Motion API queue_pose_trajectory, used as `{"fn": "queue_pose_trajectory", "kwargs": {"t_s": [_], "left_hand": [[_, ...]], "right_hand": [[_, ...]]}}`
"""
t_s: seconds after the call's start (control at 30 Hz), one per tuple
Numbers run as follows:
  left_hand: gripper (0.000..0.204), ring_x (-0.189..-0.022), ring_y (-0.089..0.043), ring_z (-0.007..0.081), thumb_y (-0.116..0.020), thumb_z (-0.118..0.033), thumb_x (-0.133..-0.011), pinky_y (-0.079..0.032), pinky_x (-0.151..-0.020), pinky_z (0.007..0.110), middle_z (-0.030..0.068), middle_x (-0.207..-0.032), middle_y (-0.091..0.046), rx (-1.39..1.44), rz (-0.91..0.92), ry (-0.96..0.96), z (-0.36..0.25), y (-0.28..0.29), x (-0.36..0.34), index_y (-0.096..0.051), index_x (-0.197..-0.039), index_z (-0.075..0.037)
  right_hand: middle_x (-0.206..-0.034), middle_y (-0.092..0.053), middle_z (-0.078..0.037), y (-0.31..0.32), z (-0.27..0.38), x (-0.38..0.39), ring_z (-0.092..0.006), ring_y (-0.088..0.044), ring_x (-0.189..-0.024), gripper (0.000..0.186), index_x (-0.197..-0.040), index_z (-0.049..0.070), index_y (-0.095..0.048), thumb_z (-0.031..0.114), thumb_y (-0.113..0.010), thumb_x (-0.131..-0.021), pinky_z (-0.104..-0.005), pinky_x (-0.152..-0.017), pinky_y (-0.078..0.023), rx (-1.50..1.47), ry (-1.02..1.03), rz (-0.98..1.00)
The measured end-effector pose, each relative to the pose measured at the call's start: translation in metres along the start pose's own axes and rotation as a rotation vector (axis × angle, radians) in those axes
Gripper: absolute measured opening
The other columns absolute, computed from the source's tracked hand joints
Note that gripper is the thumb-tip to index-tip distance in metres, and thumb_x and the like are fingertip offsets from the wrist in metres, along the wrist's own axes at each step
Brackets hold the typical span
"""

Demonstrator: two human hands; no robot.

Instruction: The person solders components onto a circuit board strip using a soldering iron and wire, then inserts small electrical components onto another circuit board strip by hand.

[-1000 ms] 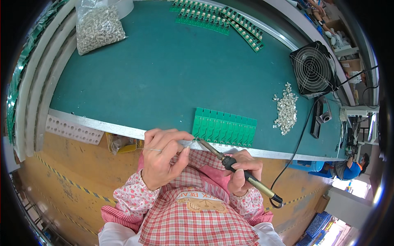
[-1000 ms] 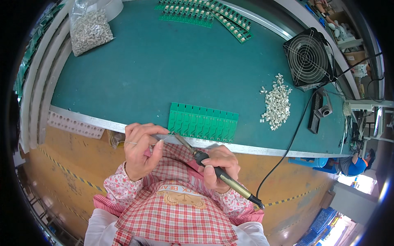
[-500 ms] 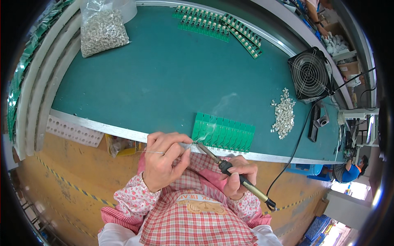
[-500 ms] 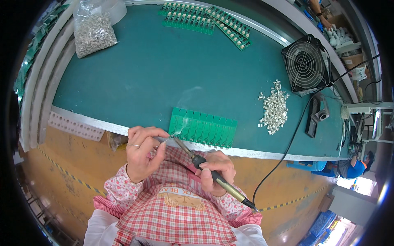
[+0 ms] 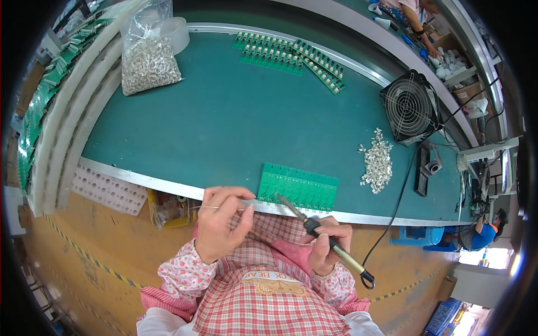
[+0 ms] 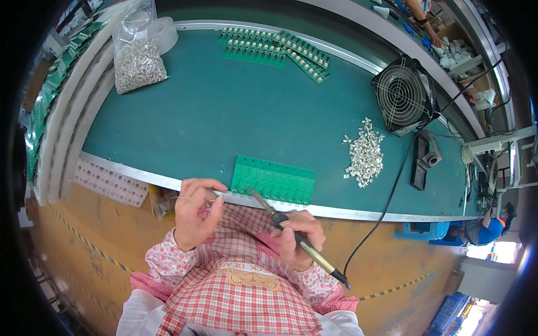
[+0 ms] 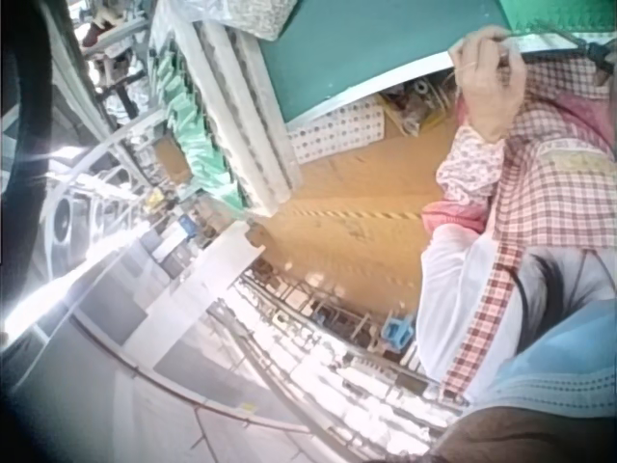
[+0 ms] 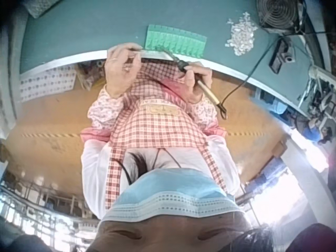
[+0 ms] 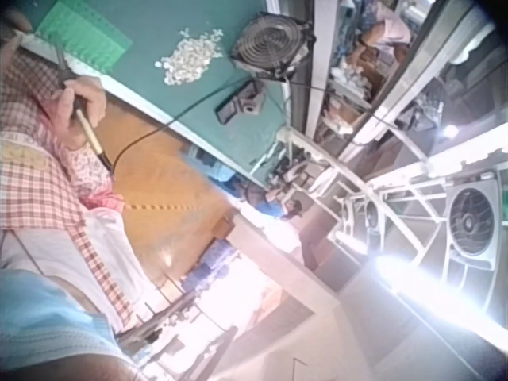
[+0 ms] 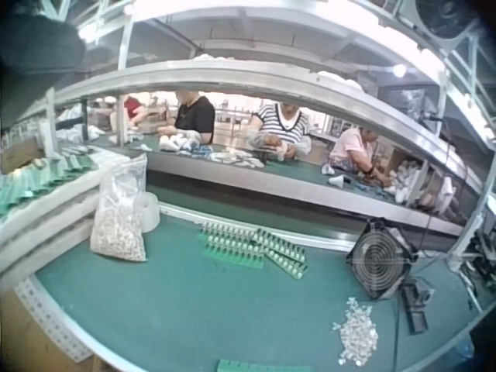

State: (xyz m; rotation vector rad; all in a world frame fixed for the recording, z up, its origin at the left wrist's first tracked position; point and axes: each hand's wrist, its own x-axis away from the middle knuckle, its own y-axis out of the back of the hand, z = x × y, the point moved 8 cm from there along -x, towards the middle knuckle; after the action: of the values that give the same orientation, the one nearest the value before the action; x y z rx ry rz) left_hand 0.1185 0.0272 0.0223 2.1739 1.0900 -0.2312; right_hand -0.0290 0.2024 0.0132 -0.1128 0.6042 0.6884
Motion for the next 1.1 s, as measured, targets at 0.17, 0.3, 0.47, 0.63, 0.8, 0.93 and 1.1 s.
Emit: {"fn": "queue_pose_trajectory", "kwargs": {"t_s": [0.17,0.3,0.47,0.63,0.8,0.93,1.1], "left_hand": [[0.014,-0.072,-0.058,0.0257,-0.067,-0.007,-0.088,-0.042,-0.077,0.037,0.0078,-0.085,-0.066,0.054,0.028,0.082,0.005,0.009,-0.028,-0.060,-0.076,-0.005],[0.012,-0.084,-0.060,0.0289,-0.067,-0.016,-0.091,-0.041,-0.079,0.040,0.0103,-0.091,-0.062,-0.128,0.189,-0.120,-0.009,-0.018,-0.060,-0.062,-0.092,-0.005],[0.018,-0.091,-0.064,0.0329,-0.073,-0.018,-0.085,-0.047,-0.081,0.043,0.0118,-0.094,-0.065,-0.125,0.529,-0.080,-0.001,-0.051,-0.083,-0.064,-0.097,-0.007],[0.017,-0.086,-0.064,0.0157,-0.070,-0.016,-0.094,-0.052,-0.078,0.032,0.0056,-0.095,-0.068,0.344,0.576,0.250,0.044,-0.037,-0.088,-0.066,-0.102,-0.002],[0.019,-0.087,-0.064,0.0119,-0.070,-0.013,-0.093,-0.053,-0.078,0.028,0.0072,-0.094,-0.070,0.408,0.201,0.391,0.119,0.056,-0.092,-0.069,-0.104,0.003],[0.023,-0.088,-0.069,0.0167,-0.072,-0.015,-0.088,-0.054,-0.081,0.031,0.0113,-0.096,-0.073,0.022,-0.017,0.415,0.153,0.149,-0.098,-0.071,-0.103,0.003],[0.019,-0.088,-0.068,0.0309,-0.071,-0.021,-0.087,-0.050,-0.081,0.043,0.0125,-0.097,-0.069,-0.736,-0.368,0.188,0.111,0.183,-0.107,-0.071,-0.096,-0.005]], "right_hand": [[-0.086,-0.061,-0.014,0.036,-0.009,-0.021,-0.0167,-0.064,-0.062,0.010,-0.107,-0.001,-0.052,0.004,-0.053,-0.099,-0.0273,-0.059,-0.053,0.080,-0.065,-0.206],[-0.088,-0.060,-0.011,0.057,-0.027,-0.043,-0.0152,-0.063,-0.068,0.011,-0.111,-0.001,-0.052,0.005,-0.051,-0.101,-0.0273,-0.064,-0.053,0.201,-0.137,-0.311],[-0.085,-0.061,-0.009,0.058,-0.032,-0.042,-0.0136,-0.060,-0.068,0.012,-0.112,0.000,-0.054,0.007,-0.052,-0.102,-0.0273,-0.066,-0.051,0.220,-0.181,-0.331],[-0.081,-0.060,-0.008,0.060,-0.035,-0.040,-0.0122,-0.058,-0.067,0.013,-0.112,0.000,-0.053,0.009,-0.052,-0.103,-0.0257,-0.065,-0.050,0.194,-0.150,-0.356],[-0.086,-0.058,-0.007,0.062,-0.042,-0.037,-0.0107,-0.058,-0.069,0.012,-0.111,0.001,-0.053,0.010,-0.051,-0.104,-0.0249,-0.064,-0.050,0.192,-0.166,-0.335],[-0.089,-0.057,-0.007,0.059,-0.038,-0.038,-0.0106,-0.058,-0.069,0.010,-0.111,0.001,-0.054,0.008,-0.051,-0.104,-0.0252,-0.063,-0.050,0.197,-0.149,-0.333],[-0.094,-0.060,-0.010,0.057,-0.038,-0.038,-0.0121,-0.061,-0.069,0.011,-0.110,0.000,-0.056,0.007,-0.053,-0.102,-0.0263,-0.063,-0.052,0.217,-0.197,-0.330]]}}
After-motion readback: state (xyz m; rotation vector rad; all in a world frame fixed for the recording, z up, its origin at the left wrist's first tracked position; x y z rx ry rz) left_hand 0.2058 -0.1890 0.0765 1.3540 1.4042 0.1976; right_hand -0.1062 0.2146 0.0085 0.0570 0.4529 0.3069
